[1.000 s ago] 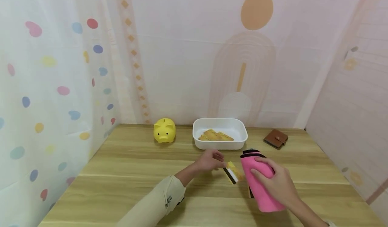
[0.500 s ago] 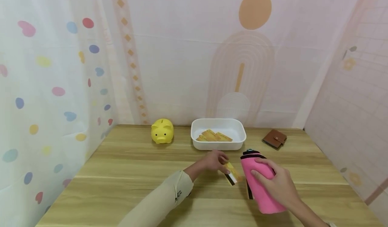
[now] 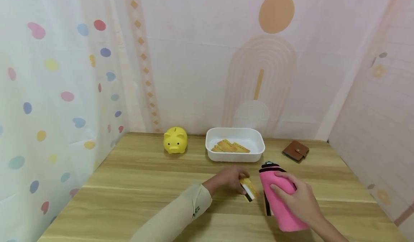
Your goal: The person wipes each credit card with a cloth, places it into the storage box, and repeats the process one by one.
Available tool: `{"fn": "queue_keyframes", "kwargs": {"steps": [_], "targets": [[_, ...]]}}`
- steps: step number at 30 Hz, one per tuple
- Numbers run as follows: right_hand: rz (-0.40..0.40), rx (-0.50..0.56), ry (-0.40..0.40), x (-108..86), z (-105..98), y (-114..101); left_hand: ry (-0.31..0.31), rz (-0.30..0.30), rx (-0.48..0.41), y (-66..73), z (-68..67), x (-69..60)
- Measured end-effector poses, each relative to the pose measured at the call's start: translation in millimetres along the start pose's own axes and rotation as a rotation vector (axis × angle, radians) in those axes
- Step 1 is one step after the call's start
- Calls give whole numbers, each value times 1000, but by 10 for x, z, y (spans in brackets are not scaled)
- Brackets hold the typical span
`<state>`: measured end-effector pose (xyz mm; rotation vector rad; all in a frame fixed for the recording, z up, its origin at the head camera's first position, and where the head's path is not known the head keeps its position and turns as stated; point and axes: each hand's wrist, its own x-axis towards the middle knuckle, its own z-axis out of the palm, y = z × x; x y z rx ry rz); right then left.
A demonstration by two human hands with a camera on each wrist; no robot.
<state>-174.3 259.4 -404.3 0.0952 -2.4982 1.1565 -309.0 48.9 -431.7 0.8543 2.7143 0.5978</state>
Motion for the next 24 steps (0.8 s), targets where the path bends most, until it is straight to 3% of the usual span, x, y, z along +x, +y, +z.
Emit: {"fn": "queue_keyframes", "kwargs": {"steps": [9, 15, 24], "targets": [[21, 29, -21, -10, 17, -2, -27, -17, 53, 27, -30, -30], [29, 60, -30, -14, 41, -13, -29, 8, -14, -55, -35, -93], [3, 79, -45, -16, 96, -63, -55, -19, -94, -181, -79, -180]]}}
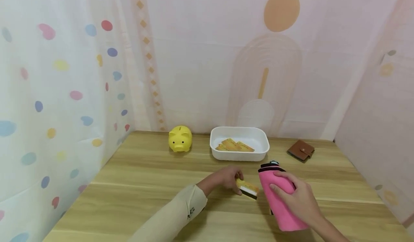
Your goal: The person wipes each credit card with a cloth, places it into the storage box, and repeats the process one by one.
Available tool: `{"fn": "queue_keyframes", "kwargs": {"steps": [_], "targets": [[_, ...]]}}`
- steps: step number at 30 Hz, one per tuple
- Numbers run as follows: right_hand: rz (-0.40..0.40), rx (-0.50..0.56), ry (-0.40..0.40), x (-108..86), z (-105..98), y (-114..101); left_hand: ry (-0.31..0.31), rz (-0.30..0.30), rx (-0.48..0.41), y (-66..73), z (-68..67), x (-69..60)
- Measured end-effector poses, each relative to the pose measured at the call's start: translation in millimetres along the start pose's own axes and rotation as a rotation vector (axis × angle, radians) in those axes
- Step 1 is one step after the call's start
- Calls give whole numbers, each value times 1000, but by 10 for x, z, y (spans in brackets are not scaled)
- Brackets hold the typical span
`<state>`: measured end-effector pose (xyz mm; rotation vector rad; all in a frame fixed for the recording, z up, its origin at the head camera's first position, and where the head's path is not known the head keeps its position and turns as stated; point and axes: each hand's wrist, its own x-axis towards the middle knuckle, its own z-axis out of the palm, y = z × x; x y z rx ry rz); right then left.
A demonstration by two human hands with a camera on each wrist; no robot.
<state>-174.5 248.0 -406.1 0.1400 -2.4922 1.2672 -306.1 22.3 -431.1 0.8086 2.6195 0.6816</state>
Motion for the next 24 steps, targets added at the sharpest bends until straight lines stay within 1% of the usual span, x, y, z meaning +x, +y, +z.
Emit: {"fn": "queue_keyframes", "kwargs": {"steps": [4, 6, 8, 11, 14, 16, 18, 20, 22, 24], "targets": [[-6, 7, -1, 12, 1, -27, -11, 20, 73, 23, -16, -26], [-8, 12, 0, 16, 6, -41, -8, 34, 107, 25, -11, -44], [-12, 15, 3, 23, 13, -57, 1, 47, 121, 24, -8, -67], [-10, 35, -5, 22, 35, -87, 17, 46, 98, 3, -1, -114], [-13, 47, -16, 23, 62, -112, 39, 19, 44, -24, -1, -166], [-20, 47, -14, 27, 75, -123, 57, 11, 20, -39, -10, -197], [-25, 45, -9, 28, 85, -129, 68, 21, -26, -54, -19, -224], [-25, 42, -5, 25, 88, -136, 60, 39, -109, -78, -27, -247], [-22, 46, -7, 19, 92, -143, 45, 49, -238, -112, -28, -274], [-25, 51, -8, 15, 99, -153, 32, 35, -392, -157, -26, -305]]}}
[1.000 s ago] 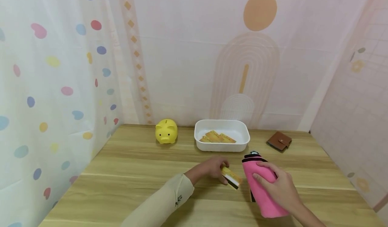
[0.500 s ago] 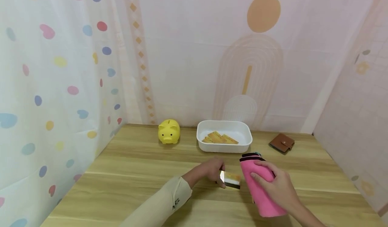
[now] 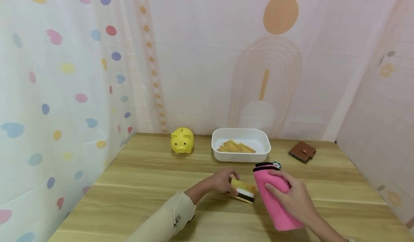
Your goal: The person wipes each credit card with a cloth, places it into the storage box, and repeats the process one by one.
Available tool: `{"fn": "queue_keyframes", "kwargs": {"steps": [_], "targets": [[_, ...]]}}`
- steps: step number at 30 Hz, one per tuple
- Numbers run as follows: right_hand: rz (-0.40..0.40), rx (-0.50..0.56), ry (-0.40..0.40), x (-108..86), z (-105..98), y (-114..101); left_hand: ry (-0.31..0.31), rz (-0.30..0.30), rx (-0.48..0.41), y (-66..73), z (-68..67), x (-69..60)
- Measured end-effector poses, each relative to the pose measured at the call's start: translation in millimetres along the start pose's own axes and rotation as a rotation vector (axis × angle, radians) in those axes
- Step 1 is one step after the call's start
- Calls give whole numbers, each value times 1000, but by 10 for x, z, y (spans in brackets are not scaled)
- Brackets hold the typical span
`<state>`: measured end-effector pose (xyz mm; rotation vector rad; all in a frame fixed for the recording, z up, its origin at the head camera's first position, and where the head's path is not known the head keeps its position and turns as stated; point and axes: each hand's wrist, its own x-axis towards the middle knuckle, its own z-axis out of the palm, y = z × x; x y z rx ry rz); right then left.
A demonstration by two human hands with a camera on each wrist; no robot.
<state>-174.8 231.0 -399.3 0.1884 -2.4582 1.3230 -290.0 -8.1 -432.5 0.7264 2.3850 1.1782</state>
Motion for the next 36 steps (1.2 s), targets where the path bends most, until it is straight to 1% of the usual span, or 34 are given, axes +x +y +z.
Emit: {"fn": "queue_keyframes", "kwargs": {"steps": [2, 4, 9, 12, 16, 21, 25, 29, 31, 36], "targets": [[-10, 2, 0, 4, 6, -11, 6, -13, -136, -35, -15, -32], [-19, 4, 1, 8, 14, -27, 28, -26, -243, -62, -31, -72], [-13, 16, 8, 18, 36, -85, 99, -19, -442, -52, -87, -172], [-8, 30, 9, 37, 55, -131, 144, -22, -526, -13, -131, -240], [-19, 42, 11, 74, 86, -197, 177, -23, -619, 59, -193, -354], [-51, 57, 24, 92, 122, -241, 212, -14, -755, 156, -189, -443], [-53, 60, 18, 108, 147, -259, 236, -18, -829, 214, -163, -502], [-54, 51, 16, 133, 164, -274, 243, -26, -873, 241, -153, -542], [-57, 44, 20, 151, 173, -269, 244, -33, -874, 247, -153, -560], [-67, 24, 22, 196, 202, -243, 245, -26, -796, 244, -147, -606]]}}
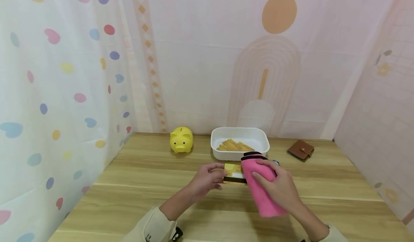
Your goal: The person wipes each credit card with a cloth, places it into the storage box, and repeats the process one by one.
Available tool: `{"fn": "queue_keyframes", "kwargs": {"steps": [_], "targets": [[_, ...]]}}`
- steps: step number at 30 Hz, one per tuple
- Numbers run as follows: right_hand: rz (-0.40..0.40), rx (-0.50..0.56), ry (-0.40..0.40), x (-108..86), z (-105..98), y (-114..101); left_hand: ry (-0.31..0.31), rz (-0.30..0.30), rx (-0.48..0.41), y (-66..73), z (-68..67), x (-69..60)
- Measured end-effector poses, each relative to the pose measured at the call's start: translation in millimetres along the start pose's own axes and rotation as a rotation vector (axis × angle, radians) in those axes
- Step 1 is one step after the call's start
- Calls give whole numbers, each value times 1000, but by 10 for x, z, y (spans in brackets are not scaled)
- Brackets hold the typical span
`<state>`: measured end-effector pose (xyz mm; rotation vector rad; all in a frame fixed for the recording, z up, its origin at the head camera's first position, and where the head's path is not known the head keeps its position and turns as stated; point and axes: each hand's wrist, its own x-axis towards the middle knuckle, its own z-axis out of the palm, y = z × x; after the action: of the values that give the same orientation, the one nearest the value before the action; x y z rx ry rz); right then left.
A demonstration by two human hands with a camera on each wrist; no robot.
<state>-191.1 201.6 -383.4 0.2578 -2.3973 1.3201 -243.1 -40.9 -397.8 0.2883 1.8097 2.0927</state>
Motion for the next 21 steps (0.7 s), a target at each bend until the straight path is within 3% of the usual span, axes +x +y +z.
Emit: {"fn": "queue_keyframes", "kwargs": {"steps": [6, 12, 21], "targets": [[-28, -16, 29, 19, 32, 34, -31, 27, -13, -44, 32, 4], [-143, -76, 71, 18, 98, -15, -34, 49, -49, -50, 96, 23], [-281, -153, 128, -27, 161, -57, -70, 80, -14, -51, 170, 63]]}}
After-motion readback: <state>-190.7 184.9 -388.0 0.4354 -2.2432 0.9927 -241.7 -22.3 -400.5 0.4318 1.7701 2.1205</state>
